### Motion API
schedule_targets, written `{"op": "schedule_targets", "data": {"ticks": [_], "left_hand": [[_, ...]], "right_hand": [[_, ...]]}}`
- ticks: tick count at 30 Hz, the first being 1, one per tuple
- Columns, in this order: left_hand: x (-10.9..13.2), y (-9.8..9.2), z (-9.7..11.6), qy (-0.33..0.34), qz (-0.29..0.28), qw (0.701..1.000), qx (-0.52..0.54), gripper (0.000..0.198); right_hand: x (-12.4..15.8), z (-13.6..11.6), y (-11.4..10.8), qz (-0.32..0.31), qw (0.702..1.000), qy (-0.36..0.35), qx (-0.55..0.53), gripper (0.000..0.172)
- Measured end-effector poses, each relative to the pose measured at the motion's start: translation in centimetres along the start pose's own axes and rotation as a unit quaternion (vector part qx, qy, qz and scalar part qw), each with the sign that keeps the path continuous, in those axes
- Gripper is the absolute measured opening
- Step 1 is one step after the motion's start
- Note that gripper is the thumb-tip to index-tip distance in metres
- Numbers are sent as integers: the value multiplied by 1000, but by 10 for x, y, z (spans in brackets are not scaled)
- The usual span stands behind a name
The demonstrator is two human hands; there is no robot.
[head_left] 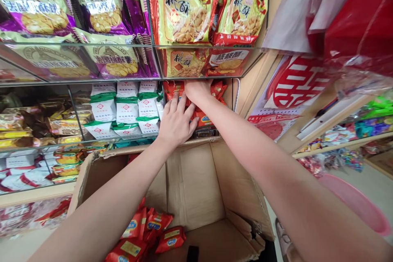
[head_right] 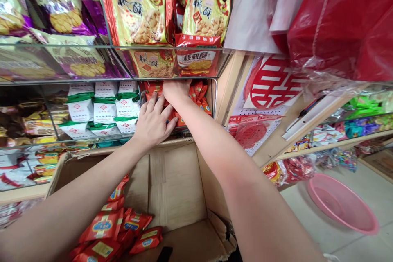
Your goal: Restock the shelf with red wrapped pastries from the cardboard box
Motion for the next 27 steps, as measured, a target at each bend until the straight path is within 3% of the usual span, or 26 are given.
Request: {"op": "schedule_targets", "data": {"ticks": [3,8,11,21,27], "left_hand": [[1,0,0,1,2,1000,-3,50],[1,1,0,-5,8,1000,4,52],[1,1,0,-7,12,1000,15,52],[0,0,0,-6,10,1000,3,49],[2,2,0,-6,14,1000,10,51]], "right_hand": [[8,2,-8,-2,1000,-9,-7,44],[58,23,-25,82,995,-65,-1,39],[72,31,-24,90,991,-100,13,41],[50,11,-24,18,987,-159,-14,39],[42,38,-32,67,995,-63,44,35]]}}
Point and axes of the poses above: each hand's wrist, its own x-axis away from the middle knuckle, its own y-axis out of the palm, z = x × y, the point moved 2 cm from there along -x, towards the middle knuckle, and after that the axes turned 11 degrees about y, right-handed, at the moved point
